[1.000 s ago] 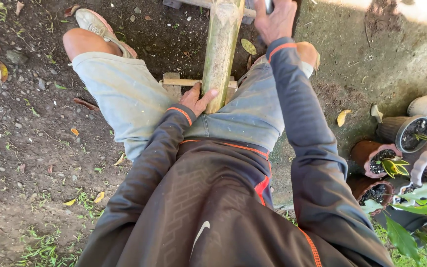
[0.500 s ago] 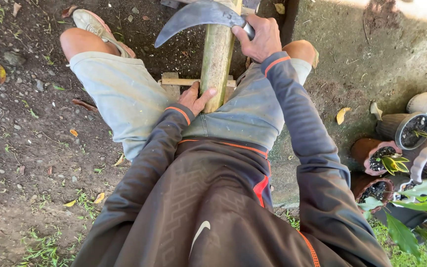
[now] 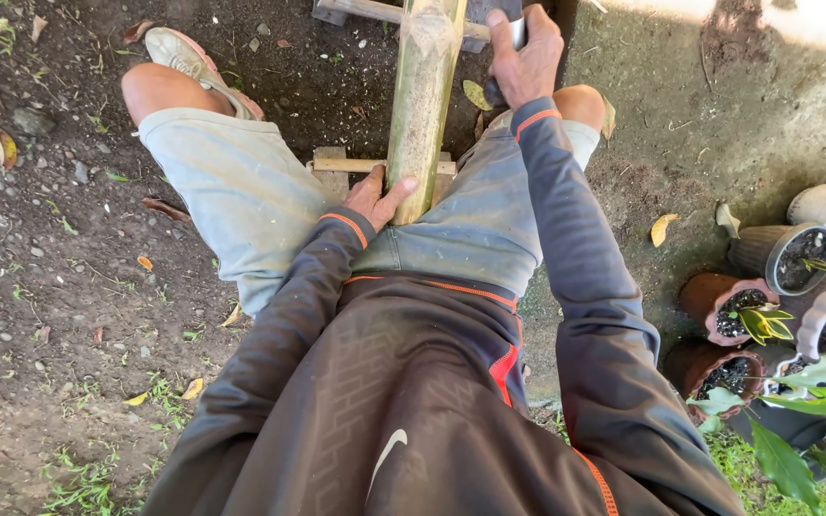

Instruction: Shaving the outer layer of a bamboo pole using a curved knife while seated.

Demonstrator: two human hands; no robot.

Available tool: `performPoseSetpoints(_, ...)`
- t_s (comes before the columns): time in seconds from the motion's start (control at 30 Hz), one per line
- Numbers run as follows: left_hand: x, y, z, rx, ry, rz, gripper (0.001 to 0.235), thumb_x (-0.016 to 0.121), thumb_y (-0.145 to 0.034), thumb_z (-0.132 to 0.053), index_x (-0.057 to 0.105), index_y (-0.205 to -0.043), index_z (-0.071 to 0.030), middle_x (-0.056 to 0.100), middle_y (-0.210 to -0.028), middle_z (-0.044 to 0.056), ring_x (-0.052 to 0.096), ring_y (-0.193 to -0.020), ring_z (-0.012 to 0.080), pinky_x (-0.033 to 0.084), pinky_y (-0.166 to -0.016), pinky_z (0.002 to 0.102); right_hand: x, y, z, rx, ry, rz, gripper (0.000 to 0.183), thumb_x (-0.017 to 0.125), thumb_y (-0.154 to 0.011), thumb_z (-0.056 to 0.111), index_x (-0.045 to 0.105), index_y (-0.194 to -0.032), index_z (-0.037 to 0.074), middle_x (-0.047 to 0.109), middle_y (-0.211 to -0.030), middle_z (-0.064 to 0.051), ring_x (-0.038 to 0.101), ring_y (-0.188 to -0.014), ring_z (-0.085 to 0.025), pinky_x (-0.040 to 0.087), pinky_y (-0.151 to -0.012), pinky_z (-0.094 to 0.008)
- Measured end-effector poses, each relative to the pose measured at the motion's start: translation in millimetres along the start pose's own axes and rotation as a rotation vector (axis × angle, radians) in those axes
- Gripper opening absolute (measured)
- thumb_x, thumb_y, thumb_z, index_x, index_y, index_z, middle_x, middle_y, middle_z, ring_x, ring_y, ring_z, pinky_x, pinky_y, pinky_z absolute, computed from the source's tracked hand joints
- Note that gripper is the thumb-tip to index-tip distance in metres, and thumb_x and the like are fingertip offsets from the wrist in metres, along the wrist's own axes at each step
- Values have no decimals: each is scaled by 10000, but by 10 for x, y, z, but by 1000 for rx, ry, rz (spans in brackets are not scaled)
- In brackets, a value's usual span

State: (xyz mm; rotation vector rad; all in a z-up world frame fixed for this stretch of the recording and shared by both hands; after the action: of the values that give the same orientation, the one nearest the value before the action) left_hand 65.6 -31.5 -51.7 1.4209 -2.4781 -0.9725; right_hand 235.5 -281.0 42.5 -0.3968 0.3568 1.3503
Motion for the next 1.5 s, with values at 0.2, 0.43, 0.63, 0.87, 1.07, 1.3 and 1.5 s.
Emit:
performPoseSetpoints(0.2, -4, 1, -42, 21, 46, 2, 990, 502, -875, -759, 485, -1395, 83, 647, -1245, 345, 637, -1189, 427, 464, -1037, 433, 170, 124, 247, -247, 348, 83, 303, 776, -986, 247, 597, -894, 20, 592, -703, -112, 633, -656, -293, 506, -658, -432)
performPoseSetpoints(0.43, -153, -78, -187, 91, 3, -177, 904, 675, -879, -625, 473, -1387, 96, 621, -1239, 362, 624, -1178, 454, 471, -1011, 462, 186, 182, 477, -511, 571, 111, 242, 785, -842, 160, 577, -878, 41, 562, -827, -138, 600, -709, -351, 484, -654, -447)
performPoseSetpoints(0.63, -144, -84, -217, 69, -14, -156, 848, 666, -886, -603, 490, -1387, 58, 643, -1234, 340, 630, -1184, 452, 474, -1021, 469, 303, 88, 120, -461, 640, 351, 227, 811, -954, 202, 627, -974, 70, 626, -758, -103, 596, -712, -360, 471, -817, -466)
performPoseSetpoints(0.87, -160, -54, -242, 88, -14, -174, 857, 648, -901, -623, 474, -1405, 48, 638, -1252, 339, 617, -1200, 462, 455, -1034, 475, 272, 135, 370, -685, 728, 324, 255, 758, -758, 94, 554, -906, 54, 636, -879, -113, 643, -850, -331, 437, -851, -433)
performPoseSetpoints(1.07, -123, -124, -127, 143, -11, -228, 794, 688, -909, -572, 506, -1370, 49, 655, -1208, 307, 649, -1127, 411, 497, -980, 461, 432, 396, 341, -763, 827, 374, 270, 724, -683, 49, 559, -896, 75, 583, -867, -77, 606, -839, -269, 441, -907, -417)
performPoseSetpoints(1.3, -578, -383, -211, 210, 248, -612, 502, 603, -1021, -451, 587, -1236, 1, 689, -1005, 126, 667, -841, 188, 582, -738, 387, 295, 533, 514, -801, 777, 361, 295, 742, -667, 116, 545, -885, 94, 540, -851, -71, 561, -840, -262, 425, -861, -386)
performPoseSetpoints(1.5, -954, -1059, -297, 37, 642, -774, 409, 538, -977, -451, 482, -970, -45, 567, -740, 82, 615, -594, 217, 564, -544, 400, 368, 581, 500, -849, 842, 386, 290, 749, -648, 111, 556, -864, 109, 545, -840, -54, 555, -847, -241, 433, -865, -376)
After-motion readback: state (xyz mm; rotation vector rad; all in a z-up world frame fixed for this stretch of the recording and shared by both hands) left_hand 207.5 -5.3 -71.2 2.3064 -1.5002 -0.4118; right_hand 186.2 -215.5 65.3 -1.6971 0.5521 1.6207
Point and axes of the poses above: each hand's wrist, its own y-axis away from the middle knuckle, its own x-axis out of the palm, z = x × y, the point moved 9 cm from there along -y, towards the middle knuckle
